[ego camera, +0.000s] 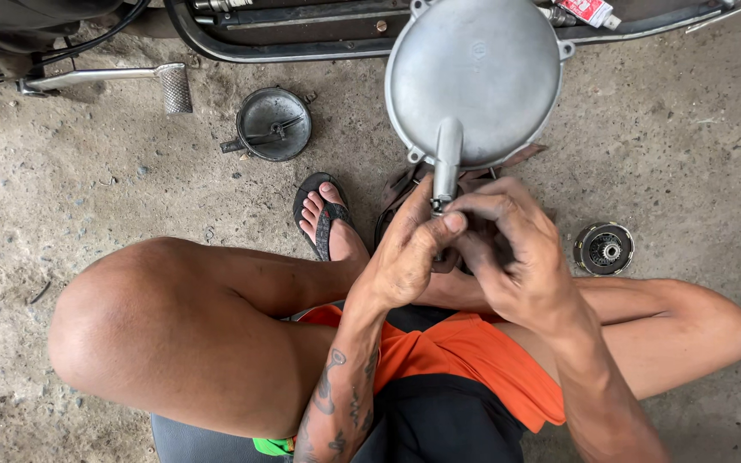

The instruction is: The person attaches a spring to a circular metal scooter component by hand and using pliers while sitting on the ground next to the vehicle.

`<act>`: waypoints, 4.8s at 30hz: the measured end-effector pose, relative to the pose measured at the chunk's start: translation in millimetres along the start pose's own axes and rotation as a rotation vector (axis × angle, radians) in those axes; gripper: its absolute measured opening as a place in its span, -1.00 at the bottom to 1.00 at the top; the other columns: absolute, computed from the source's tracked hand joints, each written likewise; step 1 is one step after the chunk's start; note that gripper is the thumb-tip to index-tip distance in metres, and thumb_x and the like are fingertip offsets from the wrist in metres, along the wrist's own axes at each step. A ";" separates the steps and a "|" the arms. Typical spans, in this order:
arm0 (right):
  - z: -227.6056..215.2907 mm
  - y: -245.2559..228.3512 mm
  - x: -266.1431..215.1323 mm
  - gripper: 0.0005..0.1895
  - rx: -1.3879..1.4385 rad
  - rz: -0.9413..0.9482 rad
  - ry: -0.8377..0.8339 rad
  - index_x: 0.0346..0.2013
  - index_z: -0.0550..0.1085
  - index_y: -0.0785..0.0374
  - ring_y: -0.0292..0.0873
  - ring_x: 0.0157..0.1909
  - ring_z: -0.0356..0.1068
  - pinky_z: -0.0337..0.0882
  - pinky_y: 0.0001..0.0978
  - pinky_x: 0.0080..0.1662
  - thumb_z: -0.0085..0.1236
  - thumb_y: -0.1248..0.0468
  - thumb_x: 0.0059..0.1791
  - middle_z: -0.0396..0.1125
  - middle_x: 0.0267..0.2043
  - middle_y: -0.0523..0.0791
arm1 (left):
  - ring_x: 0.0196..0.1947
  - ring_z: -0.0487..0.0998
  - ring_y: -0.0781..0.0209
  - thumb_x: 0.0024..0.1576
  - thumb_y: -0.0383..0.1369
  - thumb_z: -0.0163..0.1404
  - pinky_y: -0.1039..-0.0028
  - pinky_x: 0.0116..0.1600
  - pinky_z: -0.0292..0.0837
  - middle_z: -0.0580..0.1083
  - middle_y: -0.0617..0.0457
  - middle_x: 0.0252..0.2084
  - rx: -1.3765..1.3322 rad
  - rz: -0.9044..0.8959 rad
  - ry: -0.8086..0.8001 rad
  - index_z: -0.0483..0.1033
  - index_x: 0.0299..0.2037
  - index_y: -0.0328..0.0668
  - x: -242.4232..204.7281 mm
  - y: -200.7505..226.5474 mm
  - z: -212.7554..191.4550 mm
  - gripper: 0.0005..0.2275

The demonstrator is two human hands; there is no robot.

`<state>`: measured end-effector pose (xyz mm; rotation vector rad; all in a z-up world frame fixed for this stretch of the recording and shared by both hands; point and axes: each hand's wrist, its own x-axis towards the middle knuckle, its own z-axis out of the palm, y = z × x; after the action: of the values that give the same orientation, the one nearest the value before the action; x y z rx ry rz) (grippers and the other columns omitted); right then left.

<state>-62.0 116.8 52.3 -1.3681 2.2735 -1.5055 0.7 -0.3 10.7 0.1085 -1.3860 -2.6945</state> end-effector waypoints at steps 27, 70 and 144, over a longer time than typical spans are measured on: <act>-14.8 2.1 -12.7 -0.73 0.062 0.203 -0.111 -0.60 0.31 0.24 -0.14 -0.61 0.14 0.23 -0.36 -0.48 -0.16 0.32 0.01 0.06 -0.64 -0.10 | -0.54 0.33 -0.12 -0.15 -0.08 0.11 0.18 -0.37 0.28 0.26 -0.26 -0.57 0.502 0.022 0.043 0.19 -0.19 -0.37 -1.8 18.3 11.4 -0.46; 7.9 -11.7 -15.9 -0.76 0.493 0.455 0.148 -0.15 0.24 0.36 -0.36 -0.57 0.18 0.48 -0.45 -0.50 -0.09 0.24 -0.01 0.16 -0.62 -0.11 | -0.68 0.20 0.37 0.23 -0.18 -0.31 0.57 -0.65 0.20 0.23 -0.03 -0.53 0.009 0.255 0.080 0.24 -0.23 -0.30 -5.9 -24.7 -5.8 -0.72; 24.5 -27.5 -53.9 -0.73 1.549 0.682 -0.340 -0.18 0.30 0.50 0.32 0.14 0.15 0.17 0.46 0.05 0.00 0.47 -0.15 0.23 -0.14 0.09 | -0.67 0.02 0.38 0.12 -0.10 -0.20 0.61 -0.60 -0.17 0.07 0.09 -0.63 -0.180 0.432 0.296 0.05 -0.44 -0.08 -5.3 23.0 -26.5 -0.71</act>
<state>-0.3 135.1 40.9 -0.2568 0.6403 -1.7363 10.4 -34.2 14.1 0.1638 -0.9492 -2.3152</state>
